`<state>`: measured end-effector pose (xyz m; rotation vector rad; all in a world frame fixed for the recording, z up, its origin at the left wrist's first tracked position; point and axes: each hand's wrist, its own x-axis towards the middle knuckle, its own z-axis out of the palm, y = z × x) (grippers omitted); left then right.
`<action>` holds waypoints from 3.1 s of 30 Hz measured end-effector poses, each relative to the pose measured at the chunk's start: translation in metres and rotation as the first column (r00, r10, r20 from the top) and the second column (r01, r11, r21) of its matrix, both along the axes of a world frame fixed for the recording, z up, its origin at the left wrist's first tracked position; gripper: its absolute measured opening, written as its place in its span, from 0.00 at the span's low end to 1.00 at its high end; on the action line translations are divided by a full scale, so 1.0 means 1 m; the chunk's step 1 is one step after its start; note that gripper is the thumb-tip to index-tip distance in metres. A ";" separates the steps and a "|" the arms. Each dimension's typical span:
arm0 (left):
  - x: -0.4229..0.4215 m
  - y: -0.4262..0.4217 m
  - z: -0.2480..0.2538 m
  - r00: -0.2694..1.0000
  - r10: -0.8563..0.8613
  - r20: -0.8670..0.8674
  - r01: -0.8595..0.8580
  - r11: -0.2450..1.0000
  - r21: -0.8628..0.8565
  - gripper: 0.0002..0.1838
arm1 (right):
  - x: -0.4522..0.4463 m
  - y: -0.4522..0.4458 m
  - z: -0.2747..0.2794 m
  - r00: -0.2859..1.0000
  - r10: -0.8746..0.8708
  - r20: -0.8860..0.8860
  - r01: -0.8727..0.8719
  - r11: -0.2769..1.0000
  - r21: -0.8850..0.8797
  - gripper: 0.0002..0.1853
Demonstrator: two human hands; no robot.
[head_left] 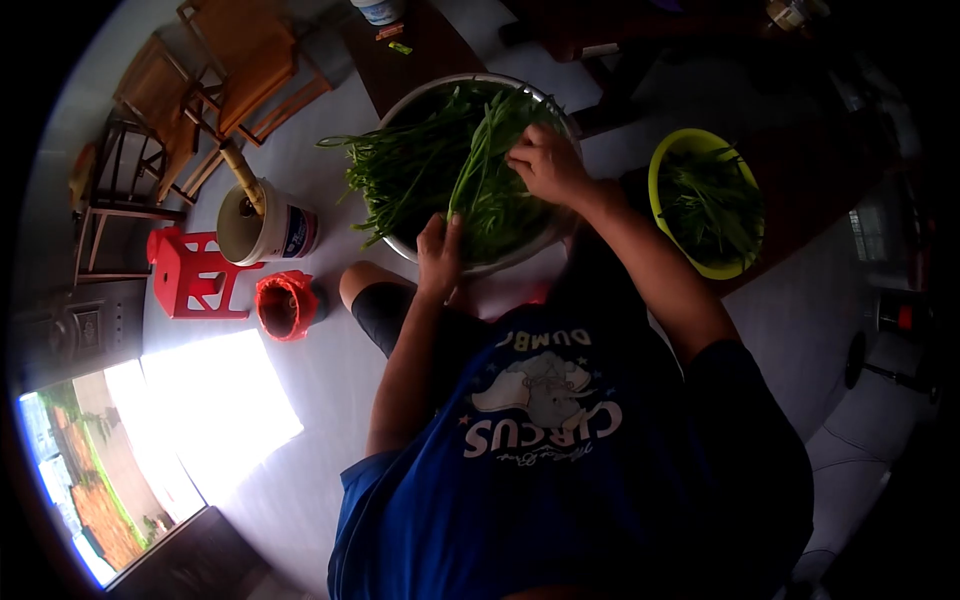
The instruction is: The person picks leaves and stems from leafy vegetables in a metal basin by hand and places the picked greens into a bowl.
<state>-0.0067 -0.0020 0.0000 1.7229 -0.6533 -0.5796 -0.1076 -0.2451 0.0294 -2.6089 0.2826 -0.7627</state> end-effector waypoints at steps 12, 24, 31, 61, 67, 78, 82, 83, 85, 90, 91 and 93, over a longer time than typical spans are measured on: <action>0.012 0.003 -0.001 0.955 0.032 -0.293 -0.077 0.987 -0.143 0.17 | -0.006 -0.009 0.000 0.964 0.237 -0.120 -0.228 0.970 0.086 0.05; 0.006 -0.009 0.004 0.937 0.071 -0.342 -0.114 0.988 -0.105 0.20 | 0.003 -0.006 -0.010 1.000 -0.002 -0.015 0.014 0.546 0.838 0.08; 0.010 -0.014 -0.003 0.969 0.058 -0.239 -0.077 0.995 -0.069 0.20 | 0.006 -0.008 0.000 0.999 -0.022 -0.037 0.041 0.730 0.682 0.10; 0.000 -0.015 0.004 0.992 0.125 -0.009 -0.125 0.992 -0.019 0.19 | 0.007 0.050 0.007 0.916 0.400 -0.044 -0.395 0.872 -0.290 0.08; -0.002 -0.022 -0.008 0.989 0.145 0.016 -0.145 0.989 -0.028 0.17 | 0.005 0.056 0.002 0.940 0.342 -0.018 -0.340 0.927 -0.158 0.06; 0.000 -0.017 -0.034 0.986 0.130 0.107 -0.129 0.992 -0.015 0.15 | 0.001 0.010 0.012 0.963 0.142 0.229 -0.216 0.916 0.339 0.05; -0.005 -0.018 -0.016 0.974 0.145 0.175 -0.145 0.989 -0.015 0.16 | 0.007 -0.003 0.039 0.978 0.017 0.209 -0.073 0.961 0.265 0.09; -0.007 -0.016 -0.006 0.969 0.135 0.208 -0.142 0.990 0.015 0.16 | 0.010 -0.004 0.042 0.972 0.024 0.236 -0.076 0.974 0.213 0.09; -0.009 -0.016 -0.002 0.964 0.132 0.231 -0.142 0.989 0.027 0.15 | 0.009 -0.002 0.056 0.988 0.027 0.155 -0.053 0.985 0.166 0.11; -0.010 -0.014 -0.005 0.955 0.132 0.264 -0.133 0.991 -0.013 0.13 | 0.015 -0.005 0.056 0.987 0.153 0.056 -0.139 0.970 -0.198 0.11; -0.009 -0.013 -0.004 0.951 0.135 0.277 -0.136 0.991 -0.014 0.13 | 0.017 -0.006 0.053 0.984 0.169 0.055 -0.153 0.961 -0.229 0.11; -0.010 -0.012 -0.003 0.944 0.134 0.302 -0.136 0.991 -0.016 0.13 | 0.017 -0.005 0.051 0.986 0.167 0.028 -0.152 0.947 -0.284 0.10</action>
